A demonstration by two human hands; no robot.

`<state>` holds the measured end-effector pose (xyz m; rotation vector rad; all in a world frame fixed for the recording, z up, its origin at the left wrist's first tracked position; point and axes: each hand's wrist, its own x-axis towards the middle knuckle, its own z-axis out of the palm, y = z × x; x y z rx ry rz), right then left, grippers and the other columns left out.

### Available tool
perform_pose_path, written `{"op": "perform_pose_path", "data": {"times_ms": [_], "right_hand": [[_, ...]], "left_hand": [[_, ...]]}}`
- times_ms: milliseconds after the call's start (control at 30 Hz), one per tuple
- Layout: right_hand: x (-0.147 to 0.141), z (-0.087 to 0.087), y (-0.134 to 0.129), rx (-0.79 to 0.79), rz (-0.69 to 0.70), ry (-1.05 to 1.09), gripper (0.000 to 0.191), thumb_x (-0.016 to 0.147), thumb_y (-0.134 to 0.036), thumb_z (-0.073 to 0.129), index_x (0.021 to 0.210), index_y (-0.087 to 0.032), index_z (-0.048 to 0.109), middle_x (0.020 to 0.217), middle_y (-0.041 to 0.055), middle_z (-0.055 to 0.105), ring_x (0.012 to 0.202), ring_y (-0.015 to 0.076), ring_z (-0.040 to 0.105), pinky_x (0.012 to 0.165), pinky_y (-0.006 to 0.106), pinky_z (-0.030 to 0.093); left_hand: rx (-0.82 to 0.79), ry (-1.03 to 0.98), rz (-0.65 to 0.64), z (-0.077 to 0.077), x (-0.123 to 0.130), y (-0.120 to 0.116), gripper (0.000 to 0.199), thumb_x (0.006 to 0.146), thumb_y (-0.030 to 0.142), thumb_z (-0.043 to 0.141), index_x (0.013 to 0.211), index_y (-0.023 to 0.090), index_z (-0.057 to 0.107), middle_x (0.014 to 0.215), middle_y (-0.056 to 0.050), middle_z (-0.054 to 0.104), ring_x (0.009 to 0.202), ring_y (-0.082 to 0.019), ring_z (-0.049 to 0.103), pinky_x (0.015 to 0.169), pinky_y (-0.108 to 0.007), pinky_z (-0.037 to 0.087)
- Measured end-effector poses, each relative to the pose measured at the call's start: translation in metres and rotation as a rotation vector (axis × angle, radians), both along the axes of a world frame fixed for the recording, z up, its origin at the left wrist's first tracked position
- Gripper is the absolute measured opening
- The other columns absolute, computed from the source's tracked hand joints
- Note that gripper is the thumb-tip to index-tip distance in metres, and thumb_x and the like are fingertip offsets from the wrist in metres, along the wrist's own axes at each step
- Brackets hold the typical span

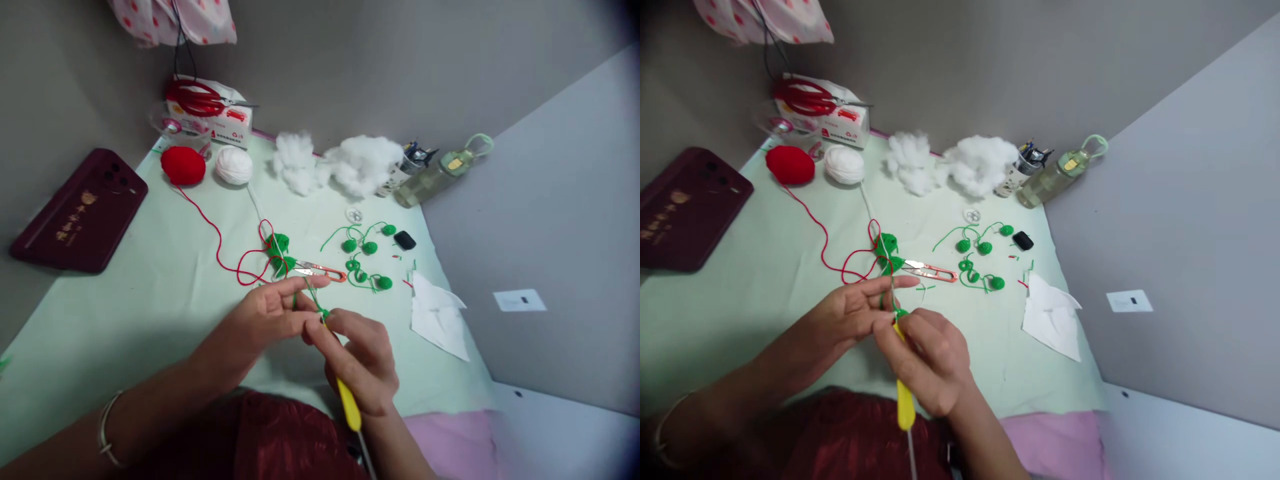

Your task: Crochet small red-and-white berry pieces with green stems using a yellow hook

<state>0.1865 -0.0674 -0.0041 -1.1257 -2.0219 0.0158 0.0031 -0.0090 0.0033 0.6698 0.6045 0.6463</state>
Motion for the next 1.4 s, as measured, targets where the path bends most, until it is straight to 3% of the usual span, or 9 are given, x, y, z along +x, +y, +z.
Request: {"op": "perform_pose_path", "data": {"times_ms": [100,333,567,767,900,1033,1200,1300,1400], "right_hand": [[-0.003,0.007,0.005,0.013,0.002,0.253,0.036,0.100,-0.009,0.058,0.129,-0.026,0.073,0.099,0.0045,0.076,0.086,0.0183,0.073,0.070,0.033,0.062],[-0.007,0.013,0.014,-0.278,0.012,0.796,0.018,0.103,-0.026,0.060,0.100,-0.025,0.077,0.077,0.0020,0.070,0.071,0.0182,0.068,0.061,0.033,0.058],[-0.018,0.011,0.014,-0.213,-0.074,0.619,0.022,0.100,-0.014,0.062,0.106,-0.028,0.079,0.091,0.0027,0.078,0.087,0.0191,0.074,0.073,0.034,0.064],[-0.026,0.001,0.008,-0.032,-0.156,0.292,0.033,0.096,-0.010,0.067,0.119,-0.031,0.078,0.106,0.0057,0.075,0.089,0.0191,0.073,0.071,0.033,0.063],[-0.019,0.005,0.015,-0.119,-0.147,0.556,0.022,0.100,-0.013,0.062,0.107,-0.027,0.079,0.089,0.0033,0.074,0.079,0.0172,0.070,0.067,0.033,0.060],[-0.015,0.007,0.024,-0.298,-0.026,0.867,0.016,0.102,-0.026,0.062,0.096,-0.024,0.077,0.080,0.0015,0.071,0.062,0.0130,0.062,0.056,0.028,0.054],[-0.020,-0.001,0.023,-0.329,-0.033,0.774,0.013,0.100,-0.025,0.066,0.097,-0.025,0.079,0.090,0.0042,0.079,0.092,0.0201,0.074,0.081,0.036,0.063],[-0.019,-0.003,0.022,-0.345,-0.021,0.828,0.014,0.100,-0.023,0.066,0.101,-0.026,0.079,0.093,0.0029,0.080,0.080,0.0164,0.072,0.072,0.031,0.061],[-0.016,-0.002,0.025,-0.378,0.014,0.926,0.012,0.100,-0.025,0.065,0.098,-0.023,0.077,0.090,0.0030,0.077,0.067,0.0128,0.066,0.061,0.027,0.057]], "left_hand": [[-0.094,-0.073,-0.040,-0.003,-0.004,0.005,0.043,0.087,0.028,0.080,0.130,0.024,0.075,0.083,0.002,0.066,0.077,-0.011,0.061,0.080,-0.026,0.049],[0.086,0.032,0.147,-0.001,-0.005,0.005,0.034,0.087,0.021,0.081,0.120,0.029,0.081,0.082,0.004,0.061,0.078,-0.010,0.060,0.080,-0.022,0.048],[0.077,0.001,0.160,-0.002,0.003,-0.003,0.042,0.086,0.021,0.083,0.127,0.027,0.077,0.087,0.003,0.065,0.081,-0.011,0.063,0.084,-0.025,0.051],[-0.114,-0.084,0.179,-0.002,0.008,-0.002,0.043,0.081,0.026,0.087,0.123,0.024,0.079,0.087,0.001,0.067,0.084,-0.014,0.062,0.082,-0.026,0.051],[-0.193,-0.145,0.091,-0.007,0.004,0.003,0.032,0.084,0.024,0.082,0.117,0.023,0.083,0.091,-0.002,0.070,0.081,-0.013,0.059,0.080,-0.025,0.050],[-0.081,-0.072,0.119,-0.006,0.003,0.003,0.032,0.086,0.019,0.078,0.116,0.026,0.083,0.087,0.000,0.069,0.081,-0.013,0.058,0.081,-0.025,0.050],[-0.006,-0.027,0.119,-0.001,0.004,-0.001,0.037,0.082,0.019,0.082,0.118,0.027,0.081,0.108,-0.004,0.075,0.095,-0.018,0.064,0.089,-0.032,0.053],[-0.004,0.009,0.110,-0.001,0.002,0.000,0.040,0.083,0.022,0.083,0.122,0.028,0.080,0.101,-0.002,0.074,0.088,-0.016,0.063,0.093,-0.034,0.052],[0.008,0.021,0.098,-0.001,0.000,0.002,0.039,0.086,0.025,0.080,0.124,0.029,0.079,0.105,-0.002,0.073,0.098,-0.018,0.064,0.096,-0.034,0.050]]}}
